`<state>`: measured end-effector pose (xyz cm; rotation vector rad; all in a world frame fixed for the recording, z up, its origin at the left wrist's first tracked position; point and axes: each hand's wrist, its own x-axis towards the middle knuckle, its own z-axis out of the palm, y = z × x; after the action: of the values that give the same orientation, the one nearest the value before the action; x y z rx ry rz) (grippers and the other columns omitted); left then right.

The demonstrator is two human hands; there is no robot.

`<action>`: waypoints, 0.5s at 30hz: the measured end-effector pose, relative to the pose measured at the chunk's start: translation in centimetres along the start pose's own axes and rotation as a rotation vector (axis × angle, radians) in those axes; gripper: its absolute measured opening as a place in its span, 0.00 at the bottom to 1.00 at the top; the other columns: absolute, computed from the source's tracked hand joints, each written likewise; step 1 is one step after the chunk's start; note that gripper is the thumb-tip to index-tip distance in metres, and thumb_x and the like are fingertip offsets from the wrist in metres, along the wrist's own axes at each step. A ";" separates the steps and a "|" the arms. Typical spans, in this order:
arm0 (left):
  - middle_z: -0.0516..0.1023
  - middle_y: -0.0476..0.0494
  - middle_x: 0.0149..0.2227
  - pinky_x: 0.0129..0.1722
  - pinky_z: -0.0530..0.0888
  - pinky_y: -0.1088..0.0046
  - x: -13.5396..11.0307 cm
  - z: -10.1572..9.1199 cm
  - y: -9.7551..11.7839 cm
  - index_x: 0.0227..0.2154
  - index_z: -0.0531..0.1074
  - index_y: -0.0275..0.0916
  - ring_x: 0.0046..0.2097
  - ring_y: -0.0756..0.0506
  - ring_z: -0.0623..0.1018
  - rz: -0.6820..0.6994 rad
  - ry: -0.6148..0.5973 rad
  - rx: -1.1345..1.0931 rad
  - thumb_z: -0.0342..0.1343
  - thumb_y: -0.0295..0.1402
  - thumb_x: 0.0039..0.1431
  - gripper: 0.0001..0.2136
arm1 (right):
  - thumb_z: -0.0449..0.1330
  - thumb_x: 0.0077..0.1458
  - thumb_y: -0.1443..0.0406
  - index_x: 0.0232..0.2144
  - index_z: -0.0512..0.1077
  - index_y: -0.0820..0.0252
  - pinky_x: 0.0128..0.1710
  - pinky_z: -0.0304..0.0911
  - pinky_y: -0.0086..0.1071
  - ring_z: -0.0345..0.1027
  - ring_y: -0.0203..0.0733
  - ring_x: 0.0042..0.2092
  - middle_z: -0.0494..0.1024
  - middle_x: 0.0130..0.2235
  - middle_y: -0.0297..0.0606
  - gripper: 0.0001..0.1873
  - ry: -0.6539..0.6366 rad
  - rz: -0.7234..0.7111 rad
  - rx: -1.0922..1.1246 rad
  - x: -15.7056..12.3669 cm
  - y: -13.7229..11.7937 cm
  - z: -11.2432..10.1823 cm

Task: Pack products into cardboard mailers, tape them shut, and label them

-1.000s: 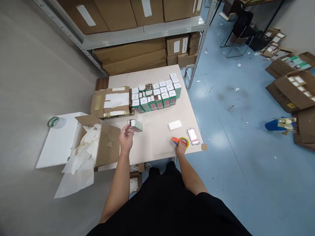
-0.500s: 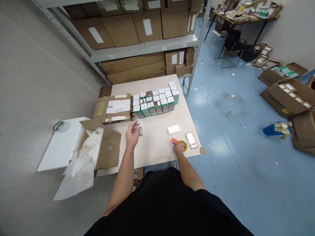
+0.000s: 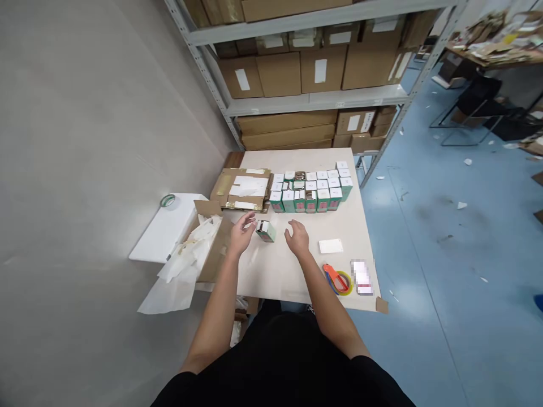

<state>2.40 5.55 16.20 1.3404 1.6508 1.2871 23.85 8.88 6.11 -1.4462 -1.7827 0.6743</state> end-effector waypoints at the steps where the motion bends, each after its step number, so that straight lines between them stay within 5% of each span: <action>1: 0.76 0.37 0.60 0.51 0.78 0.63 0.8 -1.1 -0.2 0.58 0.74 0.44 0.57 0.40 0.78 0.000 0.010 0.016 0.59 0.39 0.64 0.20 | 0.56 0.63 0.63 0.56 0.74 0.60 0.65 0.62 0.48 0.65 0.52 0.63 0.75 0.60 0.49 0.21 -0.003 -0.054 0.030 1.0 -1.4 1.1; 8: 0.75 0.37 0.61 0.53 0.77 0.62 8.5 -8.7 -3.0 0.60 0.73 0.43 0.59 0.38 0.76 0.004 0.006 0.055 0.59 0.39 0.63 0.23 | 0.56 0.64 0.62 0.65 0.66 0.58 0.70 0.55 0.51 0.58 0.52 0.69 0.67 0.68 0.47 0.28 -0.047 -0.259 0.075 9.4 -9.9 7.4; 15: 0.74 0.40 0.63 0.60 0.72 0.61 21.5 -16.4 -7.9 0.62 0.73 0.44 0.61 0.37 0.74 -0.075 -0.028 0.199 0.59 0.38 0.63 0.24 | 0.57 0.64 0.62 0.67 0.64 0.57 0.69 0.57 0.51 0.55 0.53 0.70 0.61 0.71 0.46 0.30 -0.134 -0.277 -0.036 18.3 -13.6 13.9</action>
<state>-20.81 21.41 15.90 1.3901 1.8303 1.0785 2.90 24.16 12.31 -1.1680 -2.0599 0.6088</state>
